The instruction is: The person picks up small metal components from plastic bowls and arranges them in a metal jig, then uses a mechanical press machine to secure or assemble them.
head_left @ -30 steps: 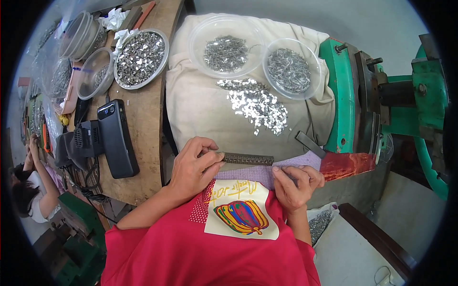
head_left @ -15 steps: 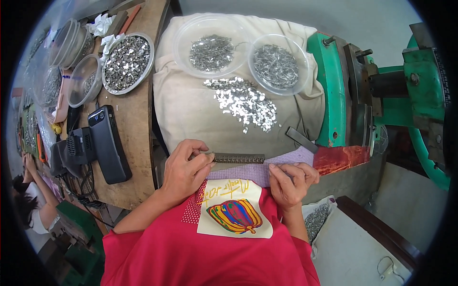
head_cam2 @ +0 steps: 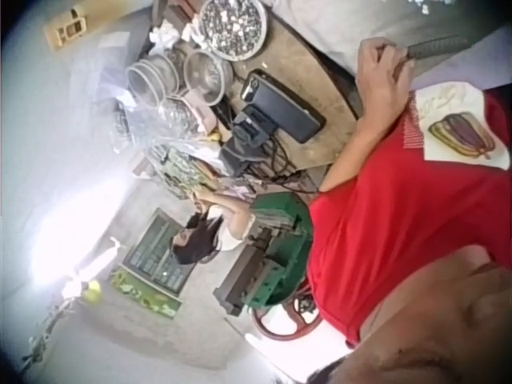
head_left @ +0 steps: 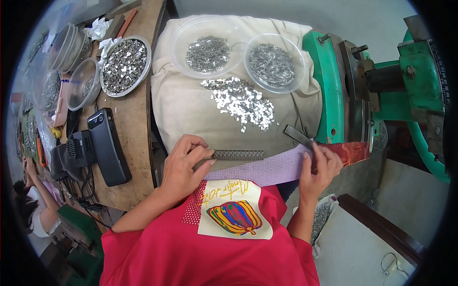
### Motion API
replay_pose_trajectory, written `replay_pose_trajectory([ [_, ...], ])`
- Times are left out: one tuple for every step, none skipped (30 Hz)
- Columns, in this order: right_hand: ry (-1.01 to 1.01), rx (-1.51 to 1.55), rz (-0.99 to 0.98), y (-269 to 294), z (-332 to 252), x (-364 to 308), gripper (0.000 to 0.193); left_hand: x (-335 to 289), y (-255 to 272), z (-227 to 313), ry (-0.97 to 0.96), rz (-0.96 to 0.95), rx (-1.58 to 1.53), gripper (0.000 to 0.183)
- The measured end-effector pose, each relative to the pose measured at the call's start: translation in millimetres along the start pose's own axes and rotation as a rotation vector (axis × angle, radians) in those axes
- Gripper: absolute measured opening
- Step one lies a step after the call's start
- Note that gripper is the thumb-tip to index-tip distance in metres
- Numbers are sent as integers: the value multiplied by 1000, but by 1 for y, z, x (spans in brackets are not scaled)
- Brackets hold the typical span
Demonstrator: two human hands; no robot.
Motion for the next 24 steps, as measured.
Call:
replay_pose_trajectory([
  [5,3,-52,1,3,3,38,-1,0,-1,10,-14,5,21],
  [9,9,-51,1,6,3,38,0,2,0,13,-9,9,21],
  [-34,95,-115,-1,10,2,38,0,2,0,18,-21,-1,24],
  [-77,181,-180,-3,13,2,38,1,3,1,24,-33,-11,26],
  [-86,220,-176,-2,13,3,39,1,4,4,31,-26,-5,26],
  [-79,230,-179,0,14,4,39,1,6,7,84,-42,-46,28],
  [-145,247,-205,1,16,4,40,1,7,8,137,-57,-87,29],
  [-209,263,-232,2,19,4,41,-1,8,7,145,-50,-81,29],
  [-247,267,-232,0,23,4,40,-2,8,6,132,-36,-84,29],
  [-243,275,-235,1,20,7,40,-3,7,5,118,-23,-86,28],
  [-266,255,-270,3,18,10,38,-3,7,4,123,-20,-82,28],
  [-289,235,-304,5,16,14,35,-3,6,3,127,-15,-77,25],
  [-290,239,-305,6,13,16,35,-2,5,3,131,-12,-71,22],
  [-292,263,-310,7,9,18,32,0,4,2,130,-12,-68,22],
  [-295,286,-314,7,8,19,29,2,3,3,88,-13,14,20],
  [-298,288,-311,7,8,18,29,4,2,4,46,-14,95,17],
  [-263,286,-293,8,6,18,27,5,3,5,39,-11,96,17],
  [-228,283,-275,9,5,18,25,7,4,8,22,2,142,15],
  [-227,281,-267,11,5,16,25,7,5,11,3,16,187,13],
  [-210,264,-264,12,7,13,25,8,5,13,-5,17,190,13],
  [-194,245,-261,14,8,11,24,8,4,15,-9,24,231,13],
  [-195,244,-252,16,9,10,24,9,4,17,-13,31,272,13],
  [-230,275,-254,17,9,6,24,9,3,17,-23,27,271,13],
  [-265,308,-255,18,9,4,24,9,3,17,-16,20,262,14],
])
Point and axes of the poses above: each hand's wrist, its own x-axis towards the middle knuckle, its own y-axis out of the back of the hand, z = x × y, the point moved 2 cm from there along x, towards the middle knuckle, and after that the axes turned 9 degrees about -z, right-handed, at the moved point
